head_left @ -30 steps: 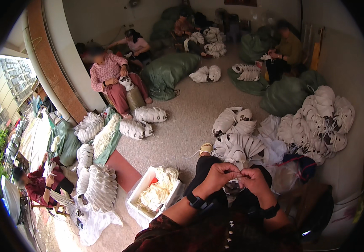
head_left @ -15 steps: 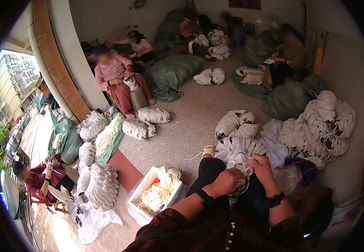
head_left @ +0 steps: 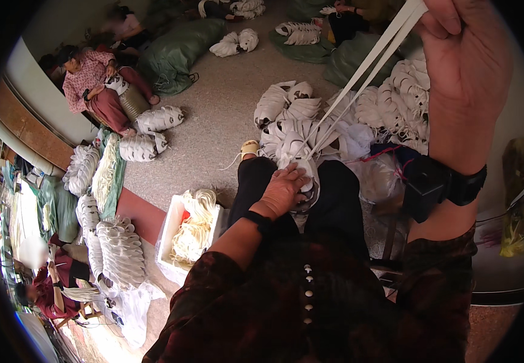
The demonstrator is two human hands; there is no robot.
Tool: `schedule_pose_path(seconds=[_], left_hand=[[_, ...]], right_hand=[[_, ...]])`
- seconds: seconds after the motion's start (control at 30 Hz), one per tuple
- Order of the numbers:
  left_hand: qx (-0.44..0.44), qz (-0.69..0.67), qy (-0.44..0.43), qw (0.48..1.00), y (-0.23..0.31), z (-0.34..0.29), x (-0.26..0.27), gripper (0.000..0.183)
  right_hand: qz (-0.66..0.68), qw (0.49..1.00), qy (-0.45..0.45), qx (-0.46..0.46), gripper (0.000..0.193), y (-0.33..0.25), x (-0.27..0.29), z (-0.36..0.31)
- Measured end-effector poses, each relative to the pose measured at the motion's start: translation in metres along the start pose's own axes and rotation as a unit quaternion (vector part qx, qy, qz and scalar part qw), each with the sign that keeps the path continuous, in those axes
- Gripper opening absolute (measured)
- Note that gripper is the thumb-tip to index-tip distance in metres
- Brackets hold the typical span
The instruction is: The recorder laces a white shoe while sitting on the floor in a workshop.
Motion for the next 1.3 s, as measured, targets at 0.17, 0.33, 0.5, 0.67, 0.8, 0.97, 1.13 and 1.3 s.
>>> schedule_pose_path(seconds=[0.17,0.33,0.5,0.67,0.8,0.97,1.13,1.3], left_hand=[[0.076,-0.257,0.14,0.953,-0.024,-0.004,0.002,0.032],[0.297,-0.276,0.25,0.879,-0.091,-0.005,-0.004,0.019],[0.404,-0.224,0.131,0.877,-0.124,0.011,-0.042,0.023],[0.442,-0.276,0.152,0.84,-0.122,0.015,-0.06,0.019],[0.44,-0.391,0.163,0.792,-0.122,0.013,-0.063,0.017],[0.43,-0.553,0.173,0.692,-0.096,0.02,-0.042,0.009],[0.423,-0.551,0.253,0.674,-0.101,0.011,-0.034,0.006],[0.413,-0.525,0.215,0.712,-0.11,0.014,-0.044,0.01]], right_hand=[[-0.092,0.996,0.0,0.003,0.022,-0.007,-0.006,-0.014],[-0.101,0.992,0.06,-0.052,0.022,-0.009,-0.022,-0.038],[-0.068,0.997,0.002,-0.041,0.022,-0.017,-0.018,-0.032],[-0.066,0.996,0.017,-0.048,0.022,-0.009,-0.032,-0.04],[-0.113,0.992,-0.019,-0.06,0.025,-0.008,-0.023,-0.039],[-0.142,0.987,-0.034,-0.069,0.023,-0.018,0.001,-0.041],[-0.22,0.972,-0.073,-0.043,0.02,-0.026,0.004,-0.042],[-0.222,0.97,-0.088,-0.05,0.019,-0.026,0.001,-0.042]])
Point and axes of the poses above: each hand's wrist, its own z-axis towards the middle knuckle, its own x-axis out of the back of the hand, y = z × x, the point moved 6 cm from there along z, towards the middle knuckle, and after that the axes turned 10 degrees about y, right-handed, at the moved point
